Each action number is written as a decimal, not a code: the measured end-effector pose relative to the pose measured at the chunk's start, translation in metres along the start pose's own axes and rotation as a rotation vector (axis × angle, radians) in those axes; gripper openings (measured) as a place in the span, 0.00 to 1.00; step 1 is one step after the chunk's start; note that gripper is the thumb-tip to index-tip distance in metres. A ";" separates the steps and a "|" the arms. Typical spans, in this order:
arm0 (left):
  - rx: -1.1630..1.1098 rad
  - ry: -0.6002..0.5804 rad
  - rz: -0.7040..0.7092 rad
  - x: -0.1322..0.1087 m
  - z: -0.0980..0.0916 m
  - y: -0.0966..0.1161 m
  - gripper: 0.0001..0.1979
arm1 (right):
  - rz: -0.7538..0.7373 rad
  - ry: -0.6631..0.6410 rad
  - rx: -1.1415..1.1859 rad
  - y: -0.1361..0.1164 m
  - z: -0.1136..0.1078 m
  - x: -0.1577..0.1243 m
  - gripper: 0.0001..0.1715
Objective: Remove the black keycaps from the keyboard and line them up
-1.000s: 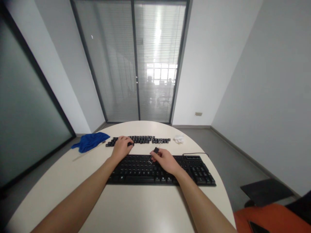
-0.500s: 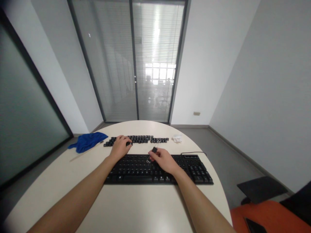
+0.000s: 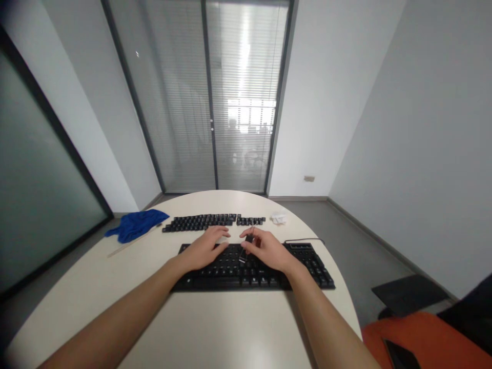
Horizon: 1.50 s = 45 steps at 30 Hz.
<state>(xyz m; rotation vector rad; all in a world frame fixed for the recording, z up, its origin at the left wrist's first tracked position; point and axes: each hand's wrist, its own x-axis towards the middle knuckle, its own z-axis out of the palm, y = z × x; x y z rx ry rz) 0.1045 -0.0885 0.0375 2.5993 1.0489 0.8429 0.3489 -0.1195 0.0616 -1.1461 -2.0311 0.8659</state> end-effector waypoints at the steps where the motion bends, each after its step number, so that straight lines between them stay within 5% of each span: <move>1: -0.025 -0.037 0.041 -0.002 0.003 0.006 0.14 | -0.007 -0.011 -0.011 -0.001 0.000 -0.001 0.19; 5: -0.073 -0.119 0.116 -0.008 0.011 0.017 0.14 | -0.025 -0.054 -0.047 -0.005 -0.001 -0.003 0.15; 17: -0.118 -0.084 0.106 -0.008 0.010 0.017 0.10 | -0.080 -0.144 -0.116 -0.011 -0.002 -0.004 0.15; 33: -0.122 -0.098 0.117 -0.007 0.009 0.018 0.11 | -0.063 -0.073 -0.315 -0.006 0.001 -0.003 0.23; 45: -0.152 -0.112 0.106 -0.007 0.008 0.019 0.13 | 0.012 -0.137 -0.137 -0.003 0.002 -0.004 0.28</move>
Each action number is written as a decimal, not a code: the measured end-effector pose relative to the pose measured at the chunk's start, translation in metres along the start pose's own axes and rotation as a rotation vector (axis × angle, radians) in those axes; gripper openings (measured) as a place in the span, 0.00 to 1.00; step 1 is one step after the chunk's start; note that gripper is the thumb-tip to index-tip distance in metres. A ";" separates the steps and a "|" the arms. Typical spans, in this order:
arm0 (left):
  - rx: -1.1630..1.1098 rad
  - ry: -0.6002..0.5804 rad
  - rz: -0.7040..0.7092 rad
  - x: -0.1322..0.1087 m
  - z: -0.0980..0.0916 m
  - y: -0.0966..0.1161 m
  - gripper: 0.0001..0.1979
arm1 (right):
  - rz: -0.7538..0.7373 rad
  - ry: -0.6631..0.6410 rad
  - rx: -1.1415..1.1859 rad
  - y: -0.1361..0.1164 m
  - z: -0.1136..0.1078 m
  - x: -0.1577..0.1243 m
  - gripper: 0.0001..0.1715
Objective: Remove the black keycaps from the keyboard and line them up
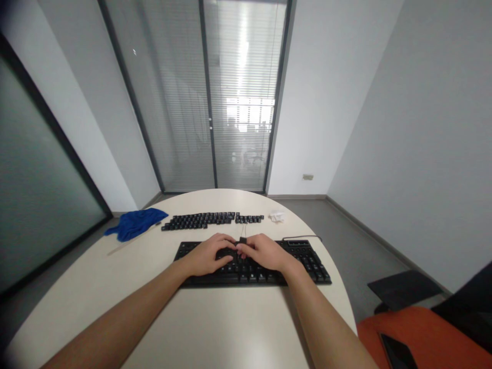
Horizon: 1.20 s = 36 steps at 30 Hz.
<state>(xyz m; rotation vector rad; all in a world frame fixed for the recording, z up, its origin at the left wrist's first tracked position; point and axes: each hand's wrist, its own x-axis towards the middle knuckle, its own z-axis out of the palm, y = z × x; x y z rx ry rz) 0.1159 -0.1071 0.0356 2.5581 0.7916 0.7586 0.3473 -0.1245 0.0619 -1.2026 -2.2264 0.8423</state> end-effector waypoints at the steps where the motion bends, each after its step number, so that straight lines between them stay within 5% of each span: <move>1: -0.003 0.002 0.000 0.000 0.000 0.000 0.13 | 0.000 0.005 0.002 0.000 0.000 0.000 0.28; 22: 0.001 0.011 -0.004 -0.001 0.002 -0.003 0.12 | 0.015 0.069 0.165 0.015 0.005 0.007 0.30; 36: -0.142 0.046 -0.033 0.005 0.004 -0.007 0.08 | -0.020 0.167 0.006 0.006 0.013 0.010 0.27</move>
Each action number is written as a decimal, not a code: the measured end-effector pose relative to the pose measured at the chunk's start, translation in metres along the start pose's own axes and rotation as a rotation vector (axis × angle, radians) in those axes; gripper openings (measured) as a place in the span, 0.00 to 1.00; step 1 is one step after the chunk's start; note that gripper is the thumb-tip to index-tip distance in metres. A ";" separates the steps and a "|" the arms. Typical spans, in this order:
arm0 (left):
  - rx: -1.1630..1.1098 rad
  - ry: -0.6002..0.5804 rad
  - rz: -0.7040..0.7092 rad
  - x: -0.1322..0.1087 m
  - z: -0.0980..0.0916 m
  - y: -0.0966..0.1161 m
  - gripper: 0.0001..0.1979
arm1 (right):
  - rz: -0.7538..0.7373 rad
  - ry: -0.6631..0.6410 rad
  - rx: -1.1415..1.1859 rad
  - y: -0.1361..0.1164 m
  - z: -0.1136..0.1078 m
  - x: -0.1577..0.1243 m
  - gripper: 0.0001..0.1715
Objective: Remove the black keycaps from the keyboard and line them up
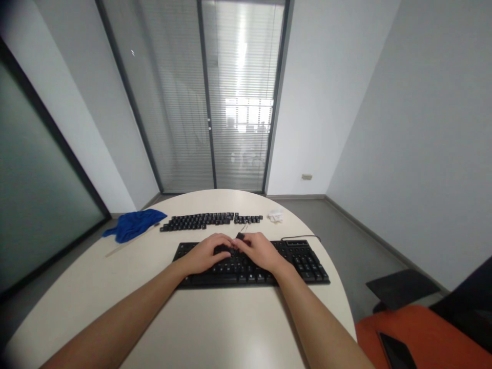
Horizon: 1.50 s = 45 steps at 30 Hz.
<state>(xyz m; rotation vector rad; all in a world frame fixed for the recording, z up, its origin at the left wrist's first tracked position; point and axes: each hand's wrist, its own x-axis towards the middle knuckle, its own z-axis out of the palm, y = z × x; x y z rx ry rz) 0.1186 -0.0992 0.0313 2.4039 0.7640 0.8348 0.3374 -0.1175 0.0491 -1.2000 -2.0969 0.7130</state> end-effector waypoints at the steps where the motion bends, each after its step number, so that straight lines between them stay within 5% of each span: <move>1: -0.002 -0.001 -0.006 0.000 0.000 -0.001 0.08 | -0.008 0.001 -0.003 -0.001 0.000 0.000 0.26; 36: 0.033 0.010 -0.110 -0.002 -0.002 0.004 0.07 | -0.005 -0.029 0.170 -0.001 0.004 0.001 0.22; 45: 0.005 0.029 -0.047 -0.001 -0.003 0.007 0.08 | -0.005 0.007 0.240 0.001 0.006 0.005 0.22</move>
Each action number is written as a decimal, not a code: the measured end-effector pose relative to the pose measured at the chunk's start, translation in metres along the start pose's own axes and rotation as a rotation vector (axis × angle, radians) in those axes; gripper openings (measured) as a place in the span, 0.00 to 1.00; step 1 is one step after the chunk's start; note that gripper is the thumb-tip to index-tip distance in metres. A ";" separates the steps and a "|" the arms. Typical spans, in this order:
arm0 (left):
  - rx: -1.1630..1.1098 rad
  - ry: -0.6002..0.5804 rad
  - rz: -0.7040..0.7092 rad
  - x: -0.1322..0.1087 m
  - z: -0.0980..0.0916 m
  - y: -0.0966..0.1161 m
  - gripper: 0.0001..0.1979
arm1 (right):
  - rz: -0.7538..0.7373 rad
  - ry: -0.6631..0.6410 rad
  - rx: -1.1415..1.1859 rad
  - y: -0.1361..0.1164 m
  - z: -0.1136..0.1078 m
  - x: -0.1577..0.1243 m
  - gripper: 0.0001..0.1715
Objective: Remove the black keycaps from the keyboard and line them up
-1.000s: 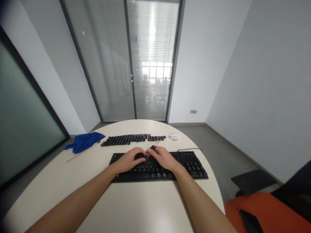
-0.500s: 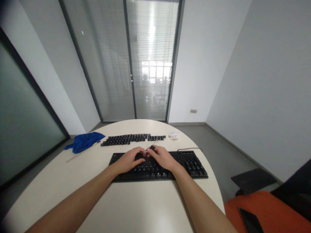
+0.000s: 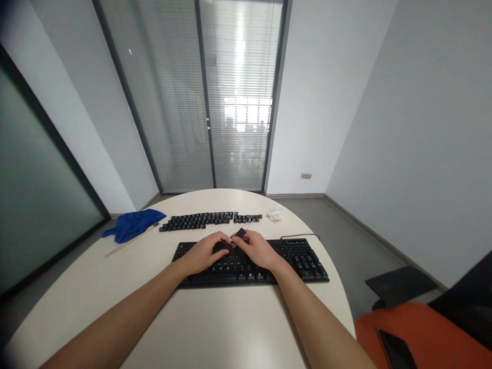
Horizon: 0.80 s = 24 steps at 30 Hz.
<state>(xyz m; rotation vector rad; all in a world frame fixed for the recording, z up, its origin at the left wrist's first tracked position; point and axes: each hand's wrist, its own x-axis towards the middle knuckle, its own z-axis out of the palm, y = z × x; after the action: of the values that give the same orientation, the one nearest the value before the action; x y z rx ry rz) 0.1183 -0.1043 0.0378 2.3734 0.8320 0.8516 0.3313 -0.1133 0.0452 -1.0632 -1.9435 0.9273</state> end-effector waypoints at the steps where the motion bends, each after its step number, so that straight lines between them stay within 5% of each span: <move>1: -0.003 -0.001 0.019 0.000 0.000 0.001 0.08 | -0.006 0.003 0.014 0.000 0.000 0.000 0.22; 24: 0.137 0.032 0.122 -0.001 -0.002 0.004 0.08 | 0.005 0.042 0.010 -0.002 0.006 0.002 0.22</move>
<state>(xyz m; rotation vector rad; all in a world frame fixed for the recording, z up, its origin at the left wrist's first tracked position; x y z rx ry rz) 0.1174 -0.1076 0.0414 2.5588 0.7880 0.9096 0.3249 -0.1136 0.0451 -1.0734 -1.9007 0.9094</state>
